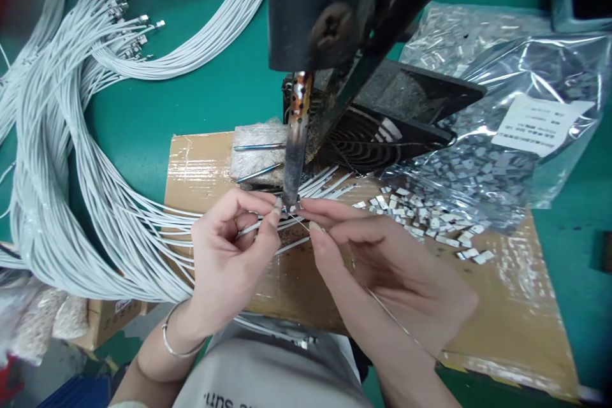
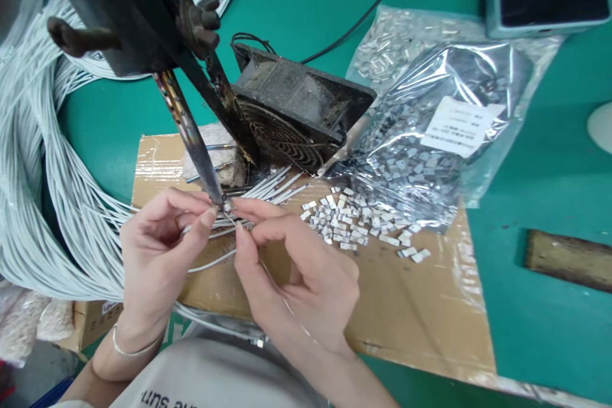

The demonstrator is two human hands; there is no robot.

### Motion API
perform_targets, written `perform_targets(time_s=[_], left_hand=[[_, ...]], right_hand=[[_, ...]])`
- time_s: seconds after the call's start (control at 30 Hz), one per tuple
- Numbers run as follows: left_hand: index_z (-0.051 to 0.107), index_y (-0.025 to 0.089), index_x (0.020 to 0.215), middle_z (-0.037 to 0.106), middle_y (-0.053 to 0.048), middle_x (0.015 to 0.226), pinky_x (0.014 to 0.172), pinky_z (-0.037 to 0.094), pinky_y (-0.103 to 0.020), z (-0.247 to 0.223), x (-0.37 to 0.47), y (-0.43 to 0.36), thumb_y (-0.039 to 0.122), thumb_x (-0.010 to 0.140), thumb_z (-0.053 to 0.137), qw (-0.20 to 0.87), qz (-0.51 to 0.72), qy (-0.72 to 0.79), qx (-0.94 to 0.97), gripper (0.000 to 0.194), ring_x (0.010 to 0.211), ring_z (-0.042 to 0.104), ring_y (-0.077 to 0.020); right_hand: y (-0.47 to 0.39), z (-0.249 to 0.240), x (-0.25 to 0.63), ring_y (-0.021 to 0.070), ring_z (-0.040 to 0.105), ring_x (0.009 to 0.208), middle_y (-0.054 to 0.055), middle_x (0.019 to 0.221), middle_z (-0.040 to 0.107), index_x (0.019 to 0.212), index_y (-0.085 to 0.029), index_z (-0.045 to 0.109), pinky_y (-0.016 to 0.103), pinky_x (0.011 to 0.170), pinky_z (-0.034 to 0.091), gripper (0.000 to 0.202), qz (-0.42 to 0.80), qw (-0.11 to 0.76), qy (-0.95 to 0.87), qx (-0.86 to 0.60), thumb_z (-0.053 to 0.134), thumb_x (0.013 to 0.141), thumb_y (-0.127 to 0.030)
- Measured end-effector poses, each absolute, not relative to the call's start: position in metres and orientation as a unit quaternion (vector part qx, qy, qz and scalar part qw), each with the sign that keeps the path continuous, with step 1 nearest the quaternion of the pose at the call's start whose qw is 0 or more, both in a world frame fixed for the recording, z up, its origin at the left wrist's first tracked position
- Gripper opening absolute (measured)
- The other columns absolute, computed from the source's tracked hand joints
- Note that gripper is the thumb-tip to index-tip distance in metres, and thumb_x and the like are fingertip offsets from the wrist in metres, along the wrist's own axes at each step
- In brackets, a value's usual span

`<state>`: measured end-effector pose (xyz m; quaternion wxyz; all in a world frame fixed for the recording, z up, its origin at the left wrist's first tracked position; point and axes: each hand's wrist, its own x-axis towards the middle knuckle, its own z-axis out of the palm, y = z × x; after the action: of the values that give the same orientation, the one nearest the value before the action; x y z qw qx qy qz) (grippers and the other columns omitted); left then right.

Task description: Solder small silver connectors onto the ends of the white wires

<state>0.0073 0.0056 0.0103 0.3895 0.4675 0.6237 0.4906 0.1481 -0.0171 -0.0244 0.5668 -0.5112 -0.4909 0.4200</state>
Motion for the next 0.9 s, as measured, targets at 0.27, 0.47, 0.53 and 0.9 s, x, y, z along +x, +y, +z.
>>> perform_targets(time_s=[0.27,0.47,0.53,0.9], left_hand=[[0.076,0.016,0.074,0.081,-0.001,0.086,0.048,0.046,-0.009,0.0101,0.0073,0.0049,0.003,0.080,0.080,0.387,0.492,0.622,0.470,0.015,0.054,0.059,-0.0027],[0.077,0.017,0.075,0.081,-0.001,0.085,0.052,0.050,-0.009,0.0077,0.0068,0.0046,0.003,0.080,0.079,0.392,0.492,0.621,0.467,0.015,0.059,0.065,-0.0042],[0.077,0.017,0.075,0.081,-0.001,0.085,0.053,0.050,-0.009,0.0076,0.0067,0.0043,0.002,0.080,0.079,0.395,0.494,0.620,0.464,0.016,0.059,0.066,-0.0041],[0.076,0.018,0.075,0.080,-0.002,0.085,0.053,0.051,-0.013,0.0064,0.0081,0.0033,0.003,0.080,0.080,0.407,0.496,0.617,0.455,0.015,0.060,0.066,-0.0066]], right_hand=[[-0.0185,-0.0243,0.1495,0.0181,0.083,0.110,0.001,0.120,0.086,0.094,-0.024,0.073,0.027,0.095,0.066,0.023,0.407,0.566,-0.505,-0.508,0.076,0.093,-0.002],[-0.0188,-0.0277,0.1512,0.0189,0.083,0.114,0.001,0.120,0.086,0.094,-0.024,0.072,0.028,0.100,0.064,0.024,0.414,0.563,-0.511,-0.500,0.075,0.093,0.000],[-0.0191,-0.0282,0.1510,0.0193,0.083,0.114,0.002,0.119,0.086,0.094,-0.024,0.072,0.028,0.099,0.065,0.024,0.412,0.564,-0.512,-0.500,0.075,0.093,0.000],[-0.0193,-0.0297,0.1498,0.0154,0.082,0.112,-0.001,0.117,0.086,0.091,-0.025,0.071,0.025,0.098,0.063,0.024,0.426,0.561,-0.491,-0.512,0.077,0.093,-0.001]])
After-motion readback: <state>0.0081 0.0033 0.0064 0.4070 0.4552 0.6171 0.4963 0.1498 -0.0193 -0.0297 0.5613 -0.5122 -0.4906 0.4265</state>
